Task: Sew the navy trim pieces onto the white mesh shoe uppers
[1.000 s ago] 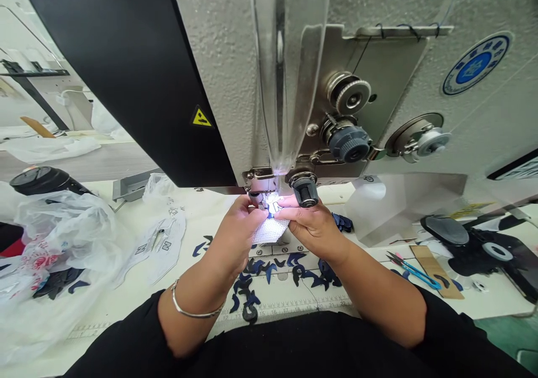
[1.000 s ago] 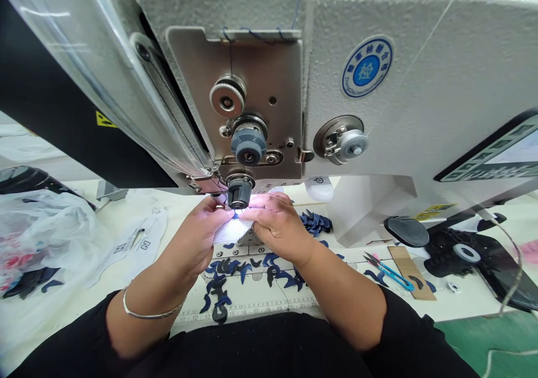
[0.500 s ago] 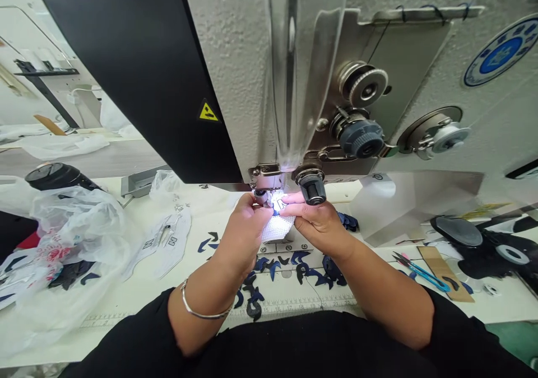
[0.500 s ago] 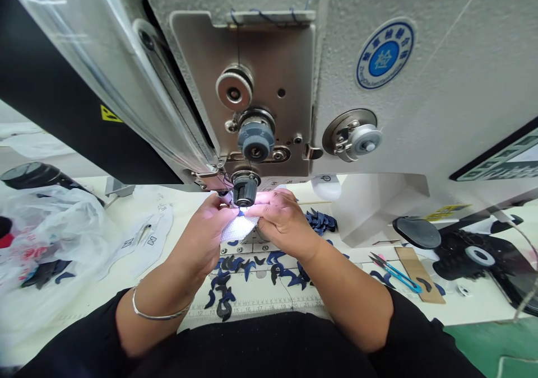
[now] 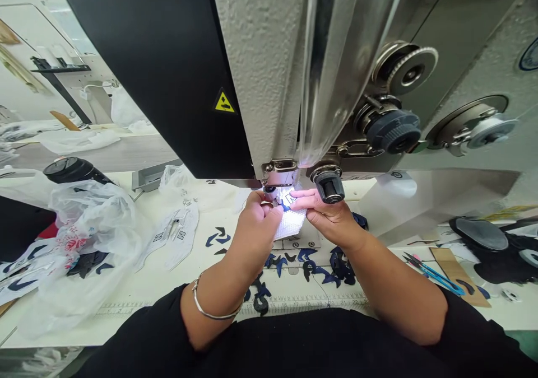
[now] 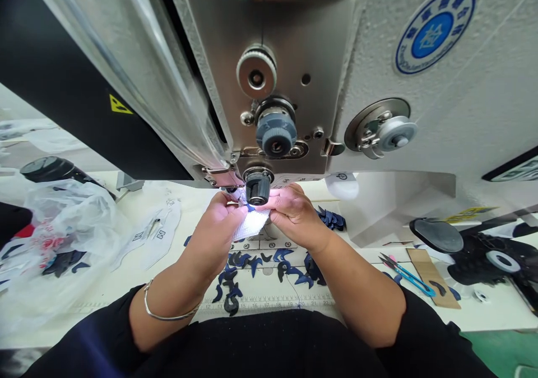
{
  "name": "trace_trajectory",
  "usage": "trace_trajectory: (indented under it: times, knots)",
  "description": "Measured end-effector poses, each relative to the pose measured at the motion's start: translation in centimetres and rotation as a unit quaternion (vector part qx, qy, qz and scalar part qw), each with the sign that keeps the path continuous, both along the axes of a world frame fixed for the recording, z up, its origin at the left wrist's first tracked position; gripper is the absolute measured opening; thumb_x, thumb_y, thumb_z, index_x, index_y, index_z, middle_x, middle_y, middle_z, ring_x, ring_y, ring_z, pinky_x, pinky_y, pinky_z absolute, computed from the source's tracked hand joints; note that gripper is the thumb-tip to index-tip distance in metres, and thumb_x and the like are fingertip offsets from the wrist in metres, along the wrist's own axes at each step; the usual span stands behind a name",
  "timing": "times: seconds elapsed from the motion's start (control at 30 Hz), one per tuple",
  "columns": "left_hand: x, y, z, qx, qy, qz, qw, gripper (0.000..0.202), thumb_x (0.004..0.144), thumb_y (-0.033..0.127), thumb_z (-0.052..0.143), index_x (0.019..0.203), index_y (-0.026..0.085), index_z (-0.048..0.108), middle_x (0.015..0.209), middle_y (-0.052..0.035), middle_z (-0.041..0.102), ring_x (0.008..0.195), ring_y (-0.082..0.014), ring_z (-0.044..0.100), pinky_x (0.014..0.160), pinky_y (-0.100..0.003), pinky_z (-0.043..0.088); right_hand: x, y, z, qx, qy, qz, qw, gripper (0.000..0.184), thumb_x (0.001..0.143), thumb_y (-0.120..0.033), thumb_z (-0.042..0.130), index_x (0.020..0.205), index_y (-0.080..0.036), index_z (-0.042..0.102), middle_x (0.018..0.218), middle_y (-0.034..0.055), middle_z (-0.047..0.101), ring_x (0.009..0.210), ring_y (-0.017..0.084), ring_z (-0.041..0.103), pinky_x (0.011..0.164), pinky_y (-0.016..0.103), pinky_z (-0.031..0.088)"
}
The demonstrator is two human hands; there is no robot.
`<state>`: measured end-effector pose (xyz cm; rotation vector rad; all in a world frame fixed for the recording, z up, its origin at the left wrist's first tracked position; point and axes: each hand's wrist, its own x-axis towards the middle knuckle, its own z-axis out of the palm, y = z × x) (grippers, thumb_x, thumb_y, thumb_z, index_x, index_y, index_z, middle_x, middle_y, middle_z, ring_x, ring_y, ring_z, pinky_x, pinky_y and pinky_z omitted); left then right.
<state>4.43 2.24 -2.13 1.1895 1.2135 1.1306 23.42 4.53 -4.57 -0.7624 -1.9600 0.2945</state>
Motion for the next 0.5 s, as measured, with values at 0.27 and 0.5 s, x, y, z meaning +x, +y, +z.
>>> trace_trajectory:
  times: [0.27,0.5]
  knots:
    - [0.2,0.0,0.7,-0.015,-0.002,0.019,1.000,0.023,0.082,0.026,0.060,0.103,0.024,0.053,0.077,0.0021,0.062,0.059,-0.0124,0.056,0.045,-0.021,0.035,-0.2,-0.1,-0.1,-0.002,0.001,-0.010,1.000,0.026,0.093,-0.020,0.053,0.103,-0.030,0.075,0.112,0.0026,0.072,0.107,0.021,0.066,0.097,0.046,0.052]
    - [-0.7,0.9,0.0,0.019,-0.046,0.001,0.999,0.016,0.080,0.025,0.066,0.094,0.022,0.058,0.074,0.0038,0.058,0.058,-0.0084,0.050,0.045,-0.018,0.034,-0.8,-1.2,0.1,0.048,-0.036,-0.062,0.996,0.032,0.093,-0.017,0.051,0.110,-0.031,0.074,0.114,0.0019,0.071,0.109,0.021,0.064,0.099,0.045,0.051]
